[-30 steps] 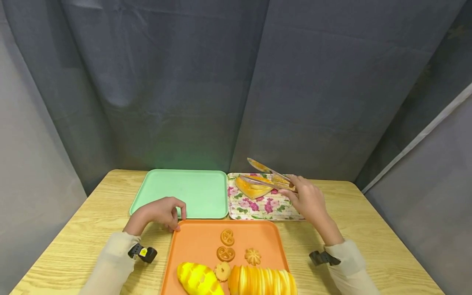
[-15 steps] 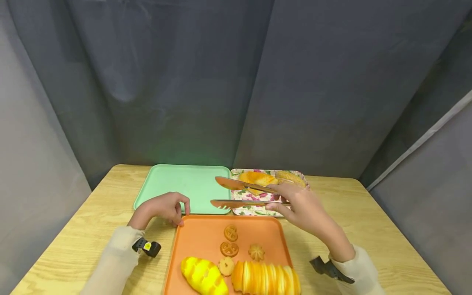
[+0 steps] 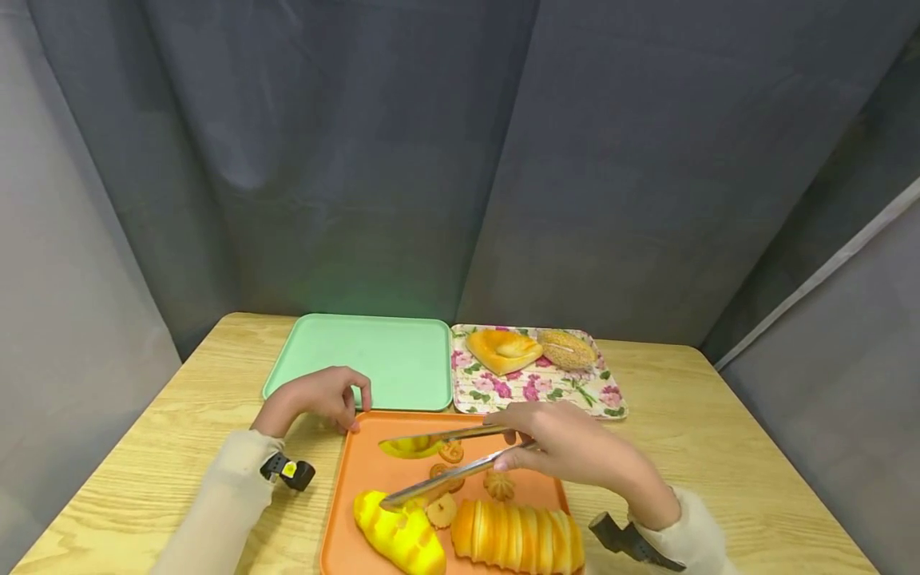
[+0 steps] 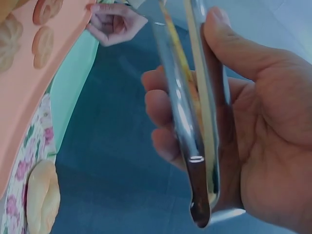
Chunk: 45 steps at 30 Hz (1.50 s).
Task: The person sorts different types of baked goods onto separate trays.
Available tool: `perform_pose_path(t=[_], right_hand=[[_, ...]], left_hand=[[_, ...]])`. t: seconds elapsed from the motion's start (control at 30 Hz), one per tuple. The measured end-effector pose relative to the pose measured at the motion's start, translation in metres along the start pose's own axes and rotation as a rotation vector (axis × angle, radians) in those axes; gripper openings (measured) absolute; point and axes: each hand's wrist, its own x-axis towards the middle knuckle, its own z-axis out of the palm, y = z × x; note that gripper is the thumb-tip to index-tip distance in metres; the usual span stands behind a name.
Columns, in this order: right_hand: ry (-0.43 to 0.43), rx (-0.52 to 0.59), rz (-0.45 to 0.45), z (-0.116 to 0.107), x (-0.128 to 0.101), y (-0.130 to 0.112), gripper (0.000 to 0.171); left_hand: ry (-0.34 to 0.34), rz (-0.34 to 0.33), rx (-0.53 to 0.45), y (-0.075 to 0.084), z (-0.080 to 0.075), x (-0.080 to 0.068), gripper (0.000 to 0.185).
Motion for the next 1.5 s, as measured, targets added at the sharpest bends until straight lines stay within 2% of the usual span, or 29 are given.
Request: perform_pose_path(t=[0.33, 0.5, 0.6, 0.73, 0.97, 1.2, 1.37, 1.5], right_hand=[[-0.131, 0.063, 0.037, 0.006, 0.001, -0.011, 0.051], [-0.174, 0.066, 0.054, 0.010, 0.004, -0.012, 0.049], [-0.167, 0.060, 0.037, 0.008, 0.005, -0.012, 0.048], [-0.107, 0.019, -0.029, 0.010, 0.005, -0.012, 0.045], [0.030, -0.084, -0.147, 0.020, 0.005, -0.012, 0.028], [0.104, -0.065, -0.152, 0.022, 0.002, -0.009, 0.029], [0.228, -0.118, -0.170, 0.012, 0.001, -0.001, 0.027], [0.321, -0.169, -0.115, -0.004, -0.006, 0.005, 0.032]], left_hand=[[0.013, -0.017, -0.010, 0.000, 0.001, 0.000, 0.021], [0.014, -0.007, -0.011, 0.000, 0.002, -0.001, 0.020], [0.016, 0.005, -0.003, 0.001, -0.001, 0.001, 0.020], [0.019, 0.022, 0.000, 0.000, -0.001, 0.002, 0.020], [0.017, 0.031, -0.037, -0.002, 0.004, -0.001, 0.020], [0.026, 0.050, -0.037, -0.006, 0.010, -0.004, 0.021], [0.040, 0.053, -0.009, -0.003, 0.007, -0.006, 0.022], [0.041, 0.065, -0.011, -0.001, 0.005, -0.004, 0.022]])
